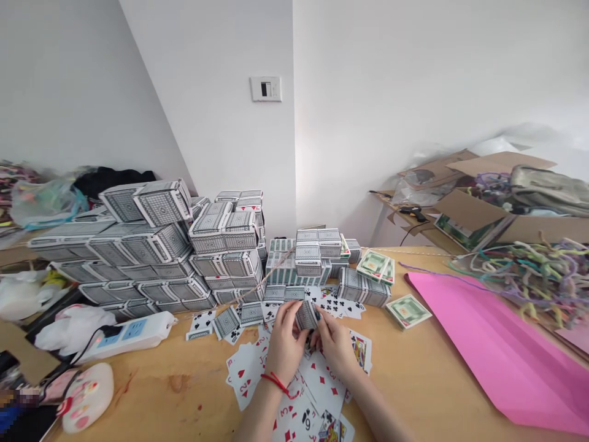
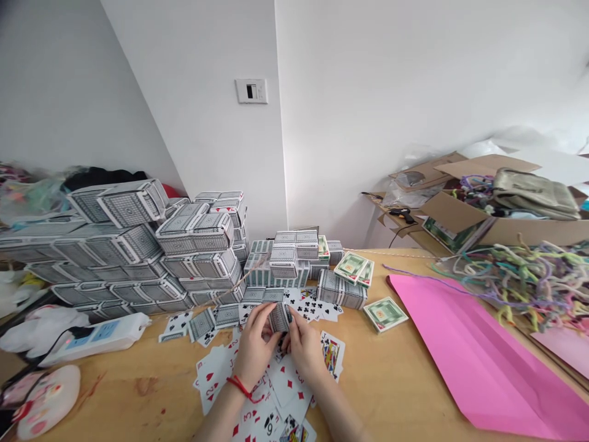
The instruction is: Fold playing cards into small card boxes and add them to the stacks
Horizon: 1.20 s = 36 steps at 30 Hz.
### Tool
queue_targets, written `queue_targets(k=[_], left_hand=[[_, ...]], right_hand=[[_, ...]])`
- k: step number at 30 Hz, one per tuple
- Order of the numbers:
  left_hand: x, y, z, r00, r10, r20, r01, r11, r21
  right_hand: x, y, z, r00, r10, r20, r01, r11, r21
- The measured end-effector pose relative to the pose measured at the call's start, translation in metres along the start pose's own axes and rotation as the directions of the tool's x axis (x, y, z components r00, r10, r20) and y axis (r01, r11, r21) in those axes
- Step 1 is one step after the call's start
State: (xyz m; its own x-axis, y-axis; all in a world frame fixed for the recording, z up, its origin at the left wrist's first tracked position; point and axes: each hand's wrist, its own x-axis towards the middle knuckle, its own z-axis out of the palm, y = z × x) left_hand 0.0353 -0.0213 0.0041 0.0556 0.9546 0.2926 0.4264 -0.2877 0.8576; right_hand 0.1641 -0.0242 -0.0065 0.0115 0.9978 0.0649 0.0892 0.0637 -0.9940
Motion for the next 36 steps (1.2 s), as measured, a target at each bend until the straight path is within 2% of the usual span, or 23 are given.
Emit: queue_targets(k=[3, 14, 20, 23, 27, 32, 34, 36], left_hand=[[0.0, 0.001, 0.0, 1.0, -0.014, -0.002, 0.014, 1.0, -0.016], [-0.001, 0.003, 0.0, 1.0, 0.004, -0.011, -0.004, 0.998, 0.065], [-0.003, 0.003, -0.002, 0.997, 0.038, 0.066, -0.045, 0.992, 0.117], [-0.003, 0.002, -0.001, 0.993, 0.069, 0.099, -0.081, 0.988, 0.132], [-0.002, 0.006, -0.001, 0.985, 0.091, 0.149, -0.104, 0.991, 0.083], [0.0, 0.016, -0.005, 0.994, 0.035, 0.104, -0.025, 0.995, -0.094], [0.0, 0.016, -0.003, 0.997, -0.005, 0.081, 0.012, 0.997, -0.081], [-0.002, 0.012, 0.001, 0.999, -0.041, 0.026, 0.04, 0.999, 0.024]], right_hand=[[-0.003, -0.004, -0.001, 0.998, -0.053, 0.033, 0.056, 0.992, -0.115], [-0.006, -0.007, 0.0, 0.989, -0.143, 0.044, 0.15, 0.938, -0.311], [-0.006, -0.008, -0.004, 0.986, -0.166, 0.011, 0.157, 0.906, -0.393], [-0.003, -0.007, -0.005, 0.995, -0.097, 0.025, 0.1, 0.95, -0.296], [0.003, -0.008, -0.005, 0.998, 0.001, 0.06, 0.0, 1.0, -0.024], [0.005, -0.013, -0.003, 0.994, 0.045, 0.098, -0.067, 0.97, 0.234], [0.002, -0.014, 0.0, 0.99, 0.055, 0.127, -0.087, 0.96, 0.265], [-0.002, -0.012, 0.004, 0.988, 0.062, 0.142, -0.096, 0.964, 0.25]])
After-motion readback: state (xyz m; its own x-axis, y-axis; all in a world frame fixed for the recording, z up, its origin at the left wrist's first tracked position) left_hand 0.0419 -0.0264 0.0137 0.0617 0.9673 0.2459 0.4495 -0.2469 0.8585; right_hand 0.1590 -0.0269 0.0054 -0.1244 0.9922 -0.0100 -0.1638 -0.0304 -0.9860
